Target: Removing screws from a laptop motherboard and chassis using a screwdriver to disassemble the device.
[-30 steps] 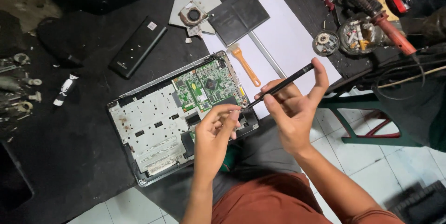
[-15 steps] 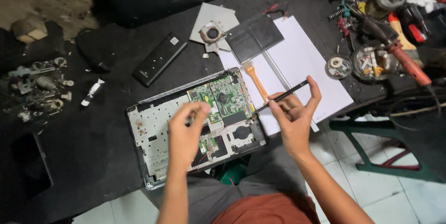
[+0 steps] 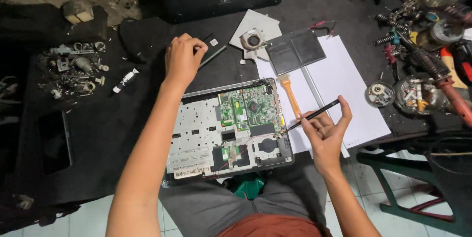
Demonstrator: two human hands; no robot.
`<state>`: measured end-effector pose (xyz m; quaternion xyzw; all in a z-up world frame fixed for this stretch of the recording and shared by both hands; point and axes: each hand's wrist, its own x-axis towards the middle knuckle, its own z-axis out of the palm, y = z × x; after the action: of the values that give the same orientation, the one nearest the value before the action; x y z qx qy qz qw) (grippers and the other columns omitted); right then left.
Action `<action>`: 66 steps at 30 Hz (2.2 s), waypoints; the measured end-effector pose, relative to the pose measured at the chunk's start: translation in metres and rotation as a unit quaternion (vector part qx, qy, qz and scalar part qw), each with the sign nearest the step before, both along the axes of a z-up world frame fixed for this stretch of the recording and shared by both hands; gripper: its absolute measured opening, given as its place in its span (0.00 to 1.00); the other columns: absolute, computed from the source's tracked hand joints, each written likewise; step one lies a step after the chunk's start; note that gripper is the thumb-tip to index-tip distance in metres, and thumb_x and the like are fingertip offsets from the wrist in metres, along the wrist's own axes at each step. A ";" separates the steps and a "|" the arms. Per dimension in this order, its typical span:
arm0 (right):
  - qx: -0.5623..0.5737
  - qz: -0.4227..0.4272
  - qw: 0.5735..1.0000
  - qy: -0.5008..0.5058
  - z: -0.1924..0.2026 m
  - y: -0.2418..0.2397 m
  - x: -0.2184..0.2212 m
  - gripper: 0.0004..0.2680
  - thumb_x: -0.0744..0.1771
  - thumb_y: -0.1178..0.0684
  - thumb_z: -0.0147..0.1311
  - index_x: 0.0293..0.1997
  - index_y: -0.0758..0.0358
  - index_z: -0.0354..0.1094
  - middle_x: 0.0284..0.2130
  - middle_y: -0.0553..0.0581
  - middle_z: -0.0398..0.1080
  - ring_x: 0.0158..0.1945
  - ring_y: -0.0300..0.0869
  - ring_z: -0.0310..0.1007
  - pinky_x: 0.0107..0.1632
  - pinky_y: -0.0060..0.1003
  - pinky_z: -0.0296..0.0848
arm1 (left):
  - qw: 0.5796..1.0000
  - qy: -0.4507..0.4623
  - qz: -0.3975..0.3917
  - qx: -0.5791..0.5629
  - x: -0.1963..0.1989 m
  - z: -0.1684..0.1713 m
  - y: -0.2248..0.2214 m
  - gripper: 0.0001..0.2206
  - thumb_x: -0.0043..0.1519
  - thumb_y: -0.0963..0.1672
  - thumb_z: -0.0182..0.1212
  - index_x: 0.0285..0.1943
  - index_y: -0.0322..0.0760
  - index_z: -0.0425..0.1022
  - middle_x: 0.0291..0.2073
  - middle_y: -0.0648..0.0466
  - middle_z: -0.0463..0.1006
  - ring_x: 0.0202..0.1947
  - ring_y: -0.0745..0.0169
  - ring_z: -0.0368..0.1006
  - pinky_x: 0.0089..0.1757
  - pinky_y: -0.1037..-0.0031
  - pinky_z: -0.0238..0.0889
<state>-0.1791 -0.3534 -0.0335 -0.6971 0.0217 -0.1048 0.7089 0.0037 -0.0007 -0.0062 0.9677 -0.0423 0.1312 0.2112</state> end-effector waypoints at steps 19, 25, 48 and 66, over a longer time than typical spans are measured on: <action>-0.136 -0.018 0.985 -0.104 0.033 0.011 -0.015 0.34 0.73 0.76 0.57 0.76 0.39 0.36 0.79 0.52 0.32 0.62 0.61 0.69 0.78 0.52 0.63 | 0.981 -0.010 -0.067 -0.182 -0.241 0.072 0.055 0.08 0.72 0.43 0.52 0.52 0.34 0.74 0.46 0.48 0.65 0.50 0.50 0.68 0.53 0.63 0.59; -0.103 0.086 0.982 -0.134 0.064 0.104 -0.046 0.39 0.74 0.79 0.52 0.80 0.30 0.27 0.29 0.71 0.69 0.22 0.47 0.57 0.35 0.44 0.68 | 0.979 0.141 -0.039 -0.139 -0.314 0.037 0.059 0.27 0.69 0.48 0.53 0.75 0.31 0.59 0.74 0.47 0.59 0.75 0.49 0.50 0.71 0.49 0.31; -0.137 0.296 0.897 -0.300 -0.005 0.168 -0.057 0.28 0.62 0.75 0.57 0.67 0.78 0.41 0.32 0.68 0.76 0.28 0.54 0.77 0.33 0.47 0.79 | 0.998 0.040 -0.037 -0.034 -0.294 -0.015 0.009 0.26 0.74 0.50 0.47 0.80 0.38 0.54 0.79 0.40 0.43 0.79 0.39 0.37 0.71 0.46 0.30; -0.106 0.314 0.898 -0.289 -0.008 0.171 -0.059 0.27 0.63 0.74 0.57 0.67 0.73 0.42 0.35 0.69 0.77 0.31 0.54 0.78 0.32 0.46 0.78 | 0.999 0.022 -0.019 -0.022 -0.294 -0.018 0.006 0.26 0.73 0.51 0.50 0.79 0.37 0.57 0.78 0.40 0.49 0.78 0.40 0.41 0.71 0.48 0.32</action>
<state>-0.2380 -0.1827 -0.0418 -0.6776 -0.4155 -0.0751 0.6021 -0.2902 0.0051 -0.0240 0.9644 -0.0535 0.1069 0.2360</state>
